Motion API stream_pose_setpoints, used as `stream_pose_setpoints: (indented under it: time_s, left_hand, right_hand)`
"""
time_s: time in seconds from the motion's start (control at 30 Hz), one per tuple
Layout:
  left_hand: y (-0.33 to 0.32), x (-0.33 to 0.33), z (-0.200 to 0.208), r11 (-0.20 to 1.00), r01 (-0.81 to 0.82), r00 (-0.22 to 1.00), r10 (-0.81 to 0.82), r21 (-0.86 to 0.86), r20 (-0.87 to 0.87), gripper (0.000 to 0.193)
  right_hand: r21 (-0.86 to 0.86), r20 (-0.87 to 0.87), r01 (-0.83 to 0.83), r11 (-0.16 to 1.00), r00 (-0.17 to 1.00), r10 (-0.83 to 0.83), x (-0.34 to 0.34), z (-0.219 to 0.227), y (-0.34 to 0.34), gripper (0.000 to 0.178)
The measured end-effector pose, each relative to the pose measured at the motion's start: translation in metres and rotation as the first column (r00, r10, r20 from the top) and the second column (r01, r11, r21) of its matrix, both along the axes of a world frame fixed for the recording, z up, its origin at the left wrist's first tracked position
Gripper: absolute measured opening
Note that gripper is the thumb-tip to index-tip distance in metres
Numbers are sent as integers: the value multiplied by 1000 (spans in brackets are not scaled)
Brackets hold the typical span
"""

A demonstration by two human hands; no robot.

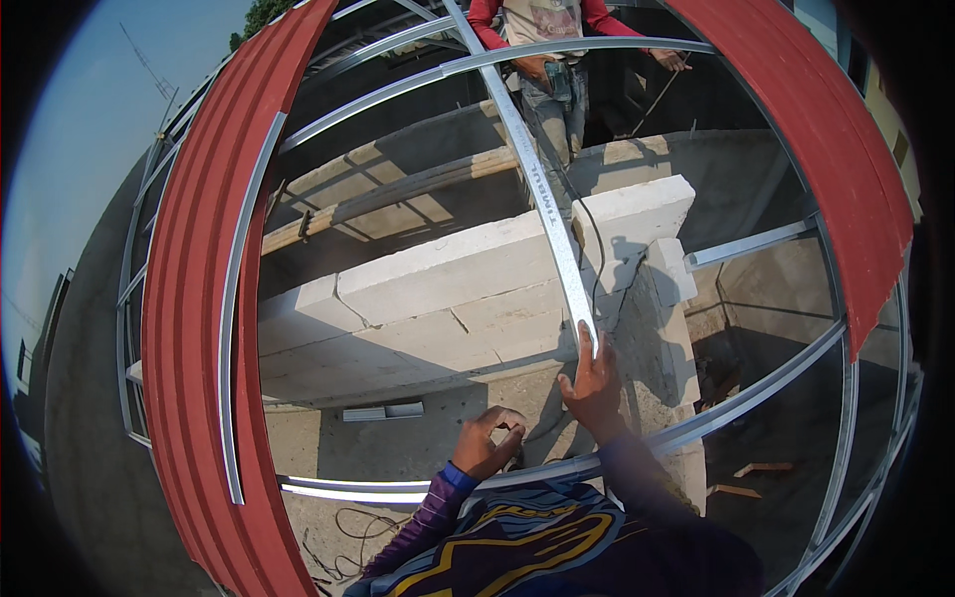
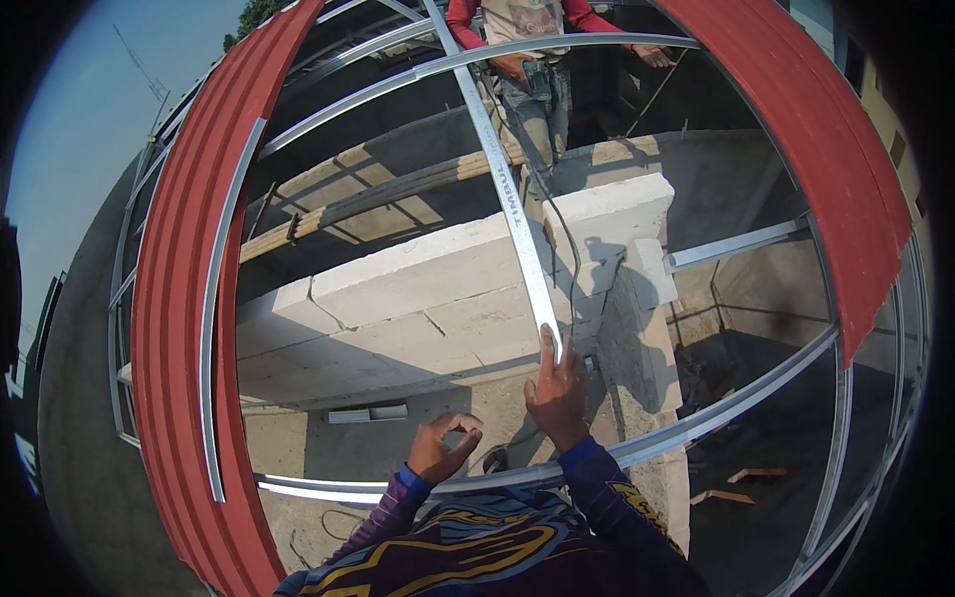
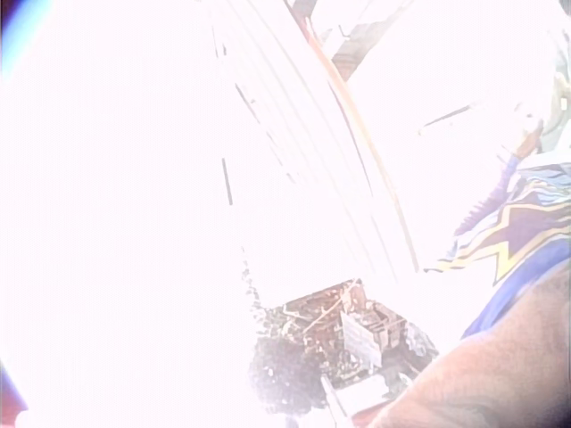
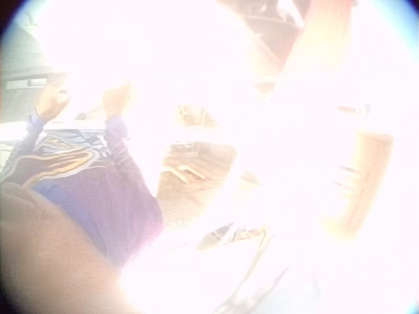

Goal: The person aligns and positions metal beams onto a roof frame structure by hand alongside a coworker.

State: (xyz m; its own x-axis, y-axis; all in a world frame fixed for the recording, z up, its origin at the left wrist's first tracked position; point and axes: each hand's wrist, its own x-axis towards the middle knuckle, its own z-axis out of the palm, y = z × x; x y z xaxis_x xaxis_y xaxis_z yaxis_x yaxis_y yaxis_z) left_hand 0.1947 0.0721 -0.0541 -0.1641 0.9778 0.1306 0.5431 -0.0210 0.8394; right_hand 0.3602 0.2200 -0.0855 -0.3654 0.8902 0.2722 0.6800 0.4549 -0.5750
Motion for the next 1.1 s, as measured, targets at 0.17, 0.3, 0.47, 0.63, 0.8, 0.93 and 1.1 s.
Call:
stream_pose_setpoints:
  time_s: [0.17, 0.3, 0.47, 0.63, 0.8, 0.93, 1.1]
  left_hand:
    - [-43, -13, -7, 941, -322, 913, 337, 101, -229, 10]
    - [-94, -67, 5, 809, -503, 653, 586, 304, -479, 28]
    - [-183, -177, -2, 458, -800, 185, 802, 387, -568, 51]
    - [-218, -256, 25, 374, -793, -55, 742, 481, -668, 74]
    - [-231, -322, 48, 217, -943, -94, 558, 254, -825, 105]
    - [-230, -359, 45, 180, -982, 23, 425, 59, -905, 107]
    - [-241, -387, -2, 304, -952, 223, 625, -30, -748, 94]
  right_hand:
    - [35, -55, -60, 998, 997, 62, 3, -14, 2, 82]
    - [99, -4, -51, 994, 999, 52, 11, -4, 1, 82]
    - [50, -8, -75, 996, 997, 75, 4, 2, -3, 81]
    - [20, 27, -16, 1000, 1000, 16, -2, -11, 1, 78]
    - [-37, -115, 236, 971, 964, -238, -9, -8, 1, 82]
    - [-260, -102, 367, 893, 909, -404, -13, 3, 12, 73]
    - [-179, 299, 506, 844, 845, -443, -10, -8, 15, 57]
